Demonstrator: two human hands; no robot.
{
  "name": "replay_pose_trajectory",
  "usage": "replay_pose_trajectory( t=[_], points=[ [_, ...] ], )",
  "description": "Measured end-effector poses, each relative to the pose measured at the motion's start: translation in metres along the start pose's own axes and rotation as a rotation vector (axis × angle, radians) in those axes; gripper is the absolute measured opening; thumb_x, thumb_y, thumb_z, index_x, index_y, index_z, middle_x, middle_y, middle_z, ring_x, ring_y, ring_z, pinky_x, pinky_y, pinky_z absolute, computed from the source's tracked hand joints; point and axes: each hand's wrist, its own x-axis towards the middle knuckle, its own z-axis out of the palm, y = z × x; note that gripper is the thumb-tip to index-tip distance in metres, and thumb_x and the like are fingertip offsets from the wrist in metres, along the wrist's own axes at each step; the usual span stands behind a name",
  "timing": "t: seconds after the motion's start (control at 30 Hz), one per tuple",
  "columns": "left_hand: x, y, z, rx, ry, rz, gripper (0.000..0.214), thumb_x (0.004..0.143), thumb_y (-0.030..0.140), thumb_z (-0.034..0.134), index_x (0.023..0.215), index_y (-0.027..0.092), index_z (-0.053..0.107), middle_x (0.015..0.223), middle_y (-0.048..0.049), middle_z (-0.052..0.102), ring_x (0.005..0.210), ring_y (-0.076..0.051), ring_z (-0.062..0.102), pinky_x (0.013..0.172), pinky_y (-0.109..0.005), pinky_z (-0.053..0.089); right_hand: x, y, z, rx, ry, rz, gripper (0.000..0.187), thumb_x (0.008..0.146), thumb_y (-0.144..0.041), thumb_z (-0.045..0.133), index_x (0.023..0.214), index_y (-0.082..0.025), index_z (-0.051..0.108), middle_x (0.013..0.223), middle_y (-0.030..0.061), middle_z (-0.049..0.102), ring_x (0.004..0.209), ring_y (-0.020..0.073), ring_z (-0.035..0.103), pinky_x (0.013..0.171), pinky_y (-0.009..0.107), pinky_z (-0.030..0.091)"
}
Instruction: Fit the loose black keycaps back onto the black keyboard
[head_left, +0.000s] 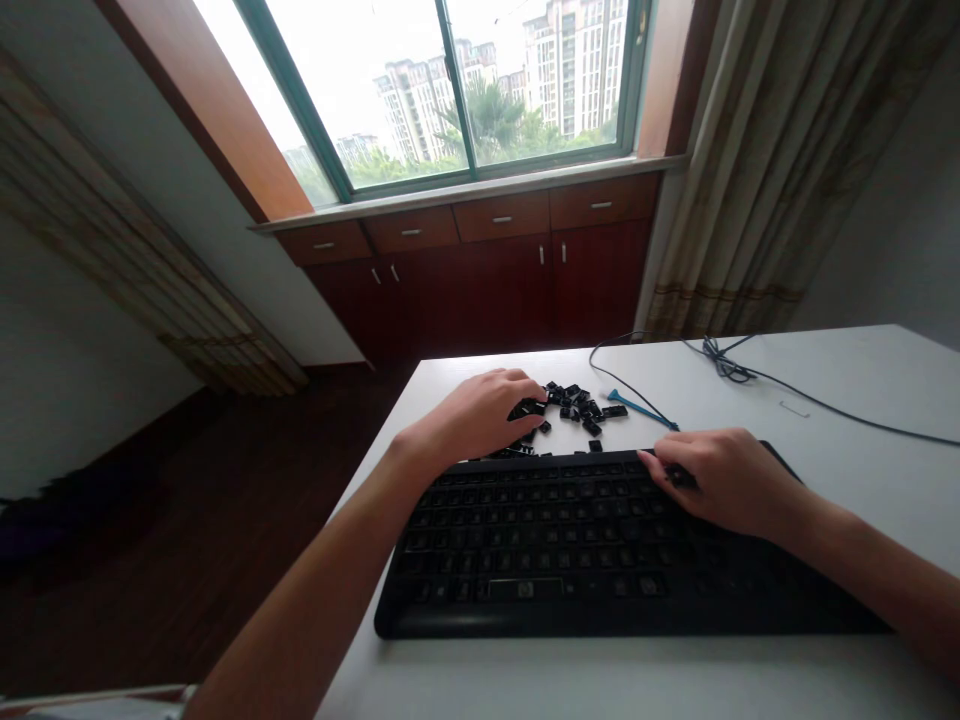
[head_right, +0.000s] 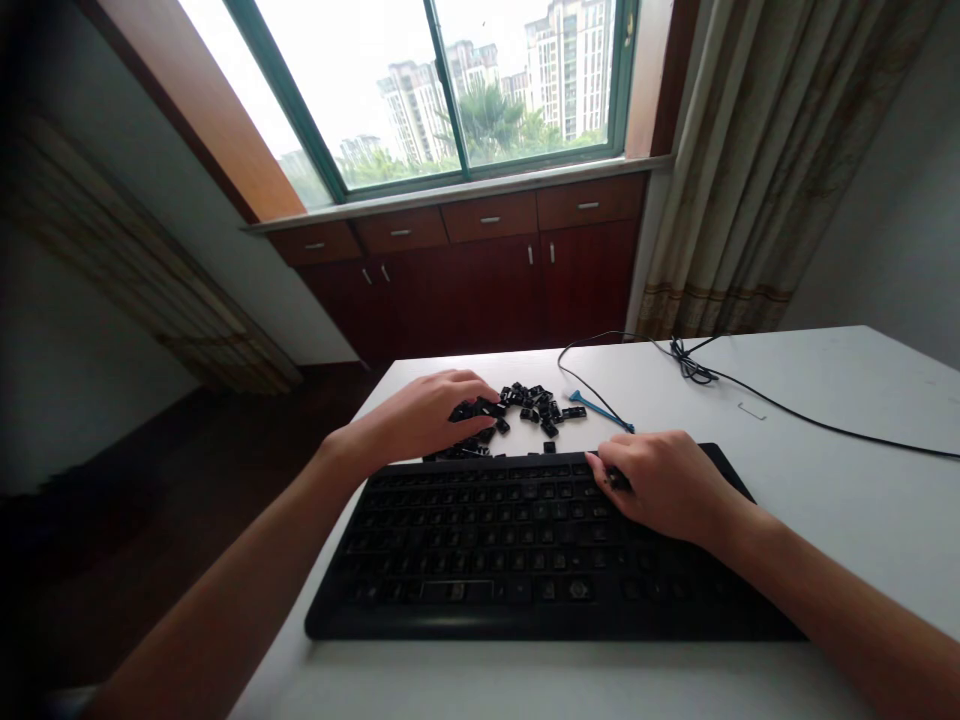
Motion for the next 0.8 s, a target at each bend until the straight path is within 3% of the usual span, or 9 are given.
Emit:
replay_pose_trajectory(
  t=[0.17,0.33,0.53,0.8],
  points=[
    [0.028,-0.014,0.034,0.045,0.012,0.076,0.038,0.100,0.034,0.052,0.133,0.016,0.060,0.132,-0.0111,0.066,0.124,-0.027,0.060,0.105,-0.039,0.045,0.000,0.000,0.001,-0.002,-0.019,0.006,0.037,0.101,-0.038,0.044,0.069,-0.022,0.054,0.066,-0.0008,0.063,0.056,0.0152,0.057,0.058,0.032,0.030],
    [0.031,-0.017,0.058,0.025,-0.021,0.145,0.038,0.103,0.030,0.045,0.137,0.017,0.058,0.143,-0.0102,0.059,0.134,-0.024,0.054,0.113,-0.037,0.040,-0.001,0.001,0.002,0.012,-0.021,0.005,0.036,0.101,-0.038,0.045,0.070,-0.022,0.056,0.067,-0.0010,0.063,0.057,0.0149,0.057,0.058,0.031,0.030],
    [0.028,-0.008,0.055,-0.013,-0.020,0.171,0.037,0.103,0.039,0.047,0.130,0.019,0.064,0.134,-0.0089,0.066,0.123,-0.026,0.061,0.107,-0.039,0.044,-0.002,0.003,0.004,0.011,-0.001,0.010,0.037,0.100,-0.040,0.046,0.068,-0.023,0.055,0.065,-0.0014,0.062,0.054,0.0146,0.054,0.057,0.031,0.029],
    [0.030,-0.001,0.053,-0.071,0.000,0.104,0.026,0.099,0.034,0.056,0.114,0.021,0.073,0.109,-0.0074,0.074,0.097,-0.023,0.069,0.088,-0.033,0.050,-0.001,0.001,0.001,0.008,0.008,0.004,0.038,0.100,-0.040,0.046,0.068,-0.022,0.053,0.064,-0.0010,0.061,0.055,0.0147,0.053,0.057,0.032,0.029]
  ],
)
